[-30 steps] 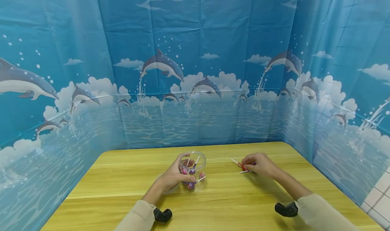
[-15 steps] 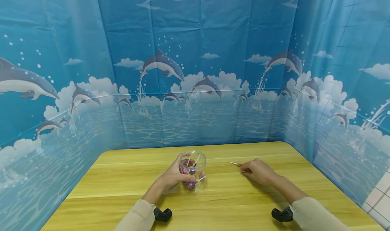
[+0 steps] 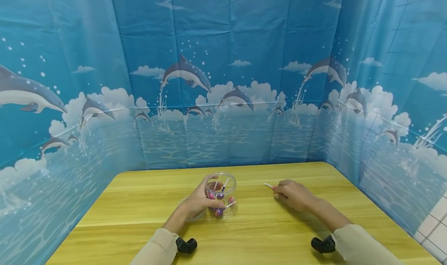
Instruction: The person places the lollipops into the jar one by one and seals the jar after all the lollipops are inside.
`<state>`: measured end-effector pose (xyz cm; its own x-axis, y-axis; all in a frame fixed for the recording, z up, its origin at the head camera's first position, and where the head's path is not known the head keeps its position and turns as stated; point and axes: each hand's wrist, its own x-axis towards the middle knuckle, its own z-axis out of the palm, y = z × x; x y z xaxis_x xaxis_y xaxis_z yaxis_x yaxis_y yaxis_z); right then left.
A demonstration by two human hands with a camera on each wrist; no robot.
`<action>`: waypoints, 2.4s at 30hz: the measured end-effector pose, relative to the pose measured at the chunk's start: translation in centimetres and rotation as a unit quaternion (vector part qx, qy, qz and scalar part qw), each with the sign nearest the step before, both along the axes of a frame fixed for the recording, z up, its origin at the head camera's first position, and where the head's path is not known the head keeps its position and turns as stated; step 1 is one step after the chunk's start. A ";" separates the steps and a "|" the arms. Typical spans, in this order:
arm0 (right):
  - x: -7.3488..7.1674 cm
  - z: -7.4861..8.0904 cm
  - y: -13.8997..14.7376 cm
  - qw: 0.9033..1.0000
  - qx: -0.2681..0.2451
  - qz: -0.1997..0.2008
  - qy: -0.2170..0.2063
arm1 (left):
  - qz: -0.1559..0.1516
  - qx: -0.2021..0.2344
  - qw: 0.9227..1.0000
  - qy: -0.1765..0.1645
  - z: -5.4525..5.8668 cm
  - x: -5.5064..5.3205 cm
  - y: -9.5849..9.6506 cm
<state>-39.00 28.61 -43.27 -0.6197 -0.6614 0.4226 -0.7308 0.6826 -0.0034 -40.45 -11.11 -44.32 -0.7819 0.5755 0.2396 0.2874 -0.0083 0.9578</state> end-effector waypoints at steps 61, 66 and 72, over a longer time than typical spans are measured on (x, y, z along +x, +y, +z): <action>0.3 6.2 -5.2 0.894 -0.391 -0.014 -0.220 | 0.010 -0.012 1.000 0.008 -0.2 -0.2 0.1; 0.2 6.9 -7.2 0.877 -0.421 0.019 -0.233 | 0.013 -0.013 1.000 0.009 -0.3 -0.2 0.2; 0.1 7.4 -9.7 0.873 -0.424 0.063 -0.233 | 0.010 -0.009 1.000 0.010 -0.3 -0.2 0.2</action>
<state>-38.90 18.89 -35.88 -0.7997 -0.3090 0.5147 -0.5845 0.2052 -0.7850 -40.69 -10.87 -44.65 -0.7889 0.5639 0.2440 0.3055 0.0153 0.9521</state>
